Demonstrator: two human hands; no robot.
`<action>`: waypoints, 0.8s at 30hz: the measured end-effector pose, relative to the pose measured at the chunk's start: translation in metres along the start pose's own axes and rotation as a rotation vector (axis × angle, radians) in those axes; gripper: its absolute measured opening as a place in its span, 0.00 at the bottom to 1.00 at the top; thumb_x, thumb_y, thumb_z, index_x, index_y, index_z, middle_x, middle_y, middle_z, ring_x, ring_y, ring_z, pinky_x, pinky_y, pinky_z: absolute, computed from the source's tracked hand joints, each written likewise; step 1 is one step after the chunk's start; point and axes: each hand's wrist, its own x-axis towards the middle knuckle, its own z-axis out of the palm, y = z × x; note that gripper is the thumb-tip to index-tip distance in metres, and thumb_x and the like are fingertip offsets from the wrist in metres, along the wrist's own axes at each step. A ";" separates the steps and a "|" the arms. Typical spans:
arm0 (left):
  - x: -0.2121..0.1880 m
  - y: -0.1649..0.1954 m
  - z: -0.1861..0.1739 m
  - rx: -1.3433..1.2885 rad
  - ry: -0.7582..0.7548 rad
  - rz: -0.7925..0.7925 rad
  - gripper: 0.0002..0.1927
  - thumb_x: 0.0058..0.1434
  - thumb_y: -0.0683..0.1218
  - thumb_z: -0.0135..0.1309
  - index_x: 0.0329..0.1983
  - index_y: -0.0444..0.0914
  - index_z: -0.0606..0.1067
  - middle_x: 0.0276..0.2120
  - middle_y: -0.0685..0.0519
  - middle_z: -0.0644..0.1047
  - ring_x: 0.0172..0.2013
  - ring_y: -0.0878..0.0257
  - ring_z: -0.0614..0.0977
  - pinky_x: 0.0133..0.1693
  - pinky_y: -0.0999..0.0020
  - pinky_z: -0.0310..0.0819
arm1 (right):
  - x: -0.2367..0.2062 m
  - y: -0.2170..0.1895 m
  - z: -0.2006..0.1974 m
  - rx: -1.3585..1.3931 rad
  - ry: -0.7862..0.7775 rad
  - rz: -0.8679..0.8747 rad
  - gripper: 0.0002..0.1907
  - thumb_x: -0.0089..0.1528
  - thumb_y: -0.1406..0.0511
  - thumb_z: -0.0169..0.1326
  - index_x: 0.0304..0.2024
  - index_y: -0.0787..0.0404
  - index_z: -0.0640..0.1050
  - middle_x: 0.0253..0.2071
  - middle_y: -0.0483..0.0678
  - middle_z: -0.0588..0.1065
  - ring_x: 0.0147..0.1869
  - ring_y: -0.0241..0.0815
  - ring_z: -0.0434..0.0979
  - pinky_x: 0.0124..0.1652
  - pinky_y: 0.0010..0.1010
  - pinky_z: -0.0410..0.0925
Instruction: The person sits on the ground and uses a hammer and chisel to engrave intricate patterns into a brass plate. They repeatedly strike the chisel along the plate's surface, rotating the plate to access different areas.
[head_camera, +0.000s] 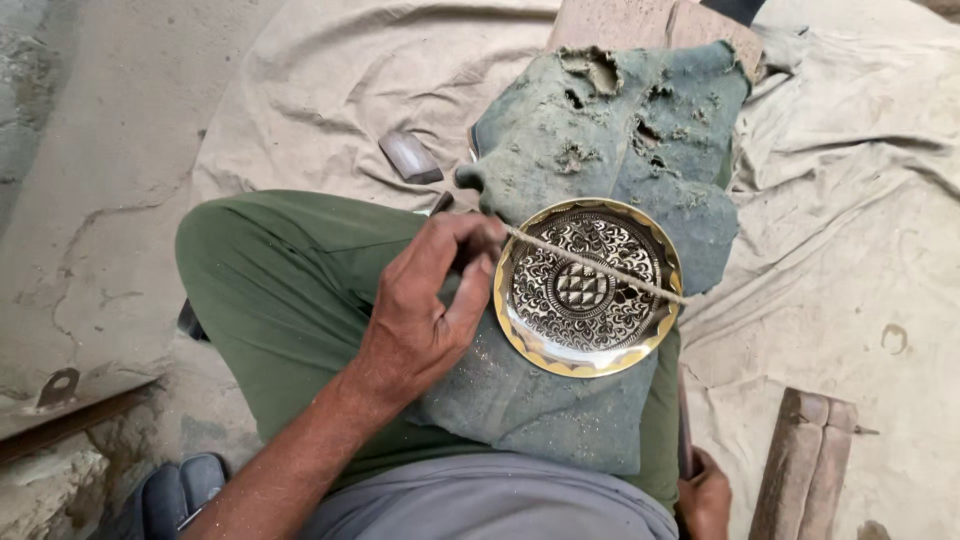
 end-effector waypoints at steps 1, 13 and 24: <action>-0.003 -0.002 -0.001 0.048 -0.020 0.060 0.14 0.67 0.33 0.53 0.55 0.35 0.71 0.45 0.50 0.75 0.43 0.65 0.81 0.47 0.70 0.81 | -0.005 0.003 0.004 0.040 0.019 -0.045 0.26 0.52 0.76 0.64 0.54 0.67 0.79 0.38 0.55 0.82 0.40 0.45 0.82 0.40 0.32 0.71; 0.009 -0.032 0.005 0.277 -0.118 0.245 0.32 0.56 0.43 0.68 0.61 0.37 0.67 0.53 0.46 0.74 0.54 0.50 0.77 0.57 0.55 0.73 | -0.058 -0.180 -0.073 0.403 0.266 -0.940 0.09 0.71 0.67 0.61 0.53 0.63 0.80 0.48 0.51 0.79 0.48 0.36 0.82 0.47 0.24 0.79; 0.006 -0.036 0.012 0.403 -0.045 0.293 0.39 0.55 0.49 0.71 0.65 0.36 0.65 0.32 0.51 0.71 0.34 0.56 0.76 0.37 0.56 0.74 | -0.047 -0.281 -0.066 0.048 0.306 -1.191 0.10 0.71 0.70 0.61 0.55 0.61 0.83 0.34 0.47 0.77 0.35 0.35 0.74 0.33 0.24 0.68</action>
